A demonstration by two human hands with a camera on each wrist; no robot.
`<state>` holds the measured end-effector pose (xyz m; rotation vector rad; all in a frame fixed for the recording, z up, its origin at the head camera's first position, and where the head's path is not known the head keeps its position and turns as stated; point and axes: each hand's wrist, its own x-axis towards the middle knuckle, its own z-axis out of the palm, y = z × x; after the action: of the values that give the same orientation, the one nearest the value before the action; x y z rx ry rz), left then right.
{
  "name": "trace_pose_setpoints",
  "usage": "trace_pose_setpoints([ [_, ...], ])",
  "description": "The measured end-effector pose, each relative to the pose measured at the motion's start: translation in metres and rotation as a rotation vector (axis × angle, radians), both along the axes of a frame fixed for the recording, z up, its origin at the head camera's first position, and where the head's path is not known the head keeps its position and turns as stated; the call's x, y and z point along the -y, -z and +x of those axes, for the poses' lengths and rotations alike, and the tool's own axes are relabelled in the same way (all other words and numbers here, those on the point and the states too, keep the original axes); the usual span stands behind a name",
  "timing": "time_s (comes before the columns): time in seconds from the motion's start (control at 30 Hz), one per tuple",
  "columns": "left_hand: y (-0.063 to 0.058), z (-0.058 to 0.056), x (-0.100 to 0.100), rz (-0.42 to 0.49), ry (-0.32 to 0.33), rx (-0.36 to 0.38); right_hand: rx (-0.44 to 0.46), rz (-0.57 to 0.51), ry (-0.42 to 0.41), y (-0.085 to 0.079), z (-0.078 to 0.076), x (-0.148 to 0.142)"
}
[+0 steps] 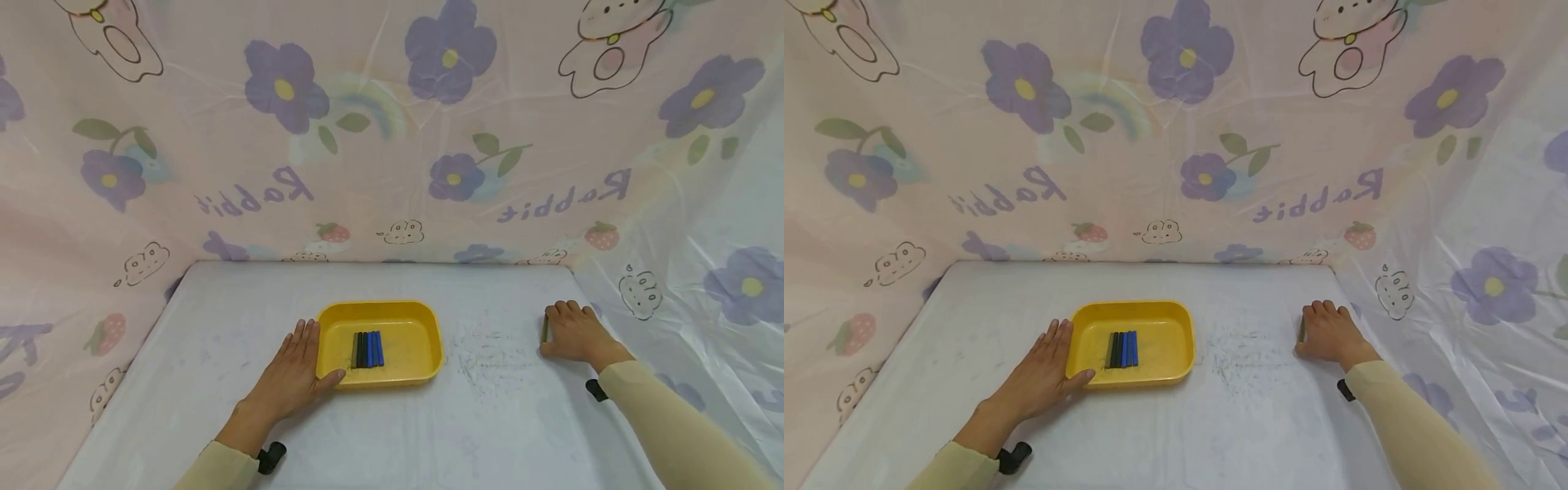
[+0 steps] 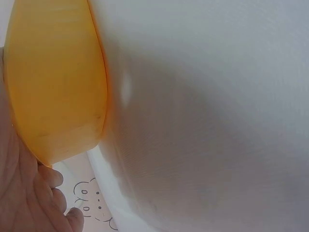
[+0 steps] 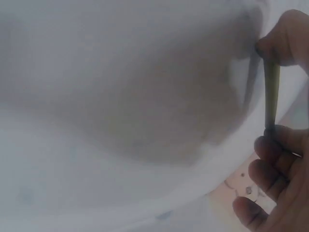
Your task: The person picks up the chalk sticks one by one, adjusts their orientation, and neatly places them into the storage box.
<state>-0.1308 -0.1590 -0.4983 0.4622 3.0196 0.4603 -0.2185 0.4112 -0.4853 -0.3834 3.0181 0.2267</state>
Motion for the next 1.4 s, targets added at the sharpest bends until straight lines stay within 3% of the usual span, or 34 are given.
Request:
trace_pose_setpoints([
  [0.33, -0.002, 0.002, 0.002, 0.011, -0.006, 0.002, -0.101, 0.075, -0.132, -0.013, -0.011, 0.039],
  [0.67, -0.004, 0.002, 0.002, 0.009, 0.012, 0.000, -0.205, 0.052, -0.298, -0.043, -0.009, 0.090],
  [1.0, -0.001, 0.002, 0.003, -0.007, 0.012, 0.018, -0.330, 0.024, -0.436, -0.063, -0.006, 0.145],
  [1.13, -0.001, 0.001, 0.004, -0.008, 0.018, 0.017, -0.330, 0.014, -0.455, -0.067, -0.005, 0.168],
  [1.4, -0.002, -0.001, 0.003, -0.023, 0.026, 0.017, -0.242, -0.005, -0.456, -0.066, -0.003, 0.208],
])
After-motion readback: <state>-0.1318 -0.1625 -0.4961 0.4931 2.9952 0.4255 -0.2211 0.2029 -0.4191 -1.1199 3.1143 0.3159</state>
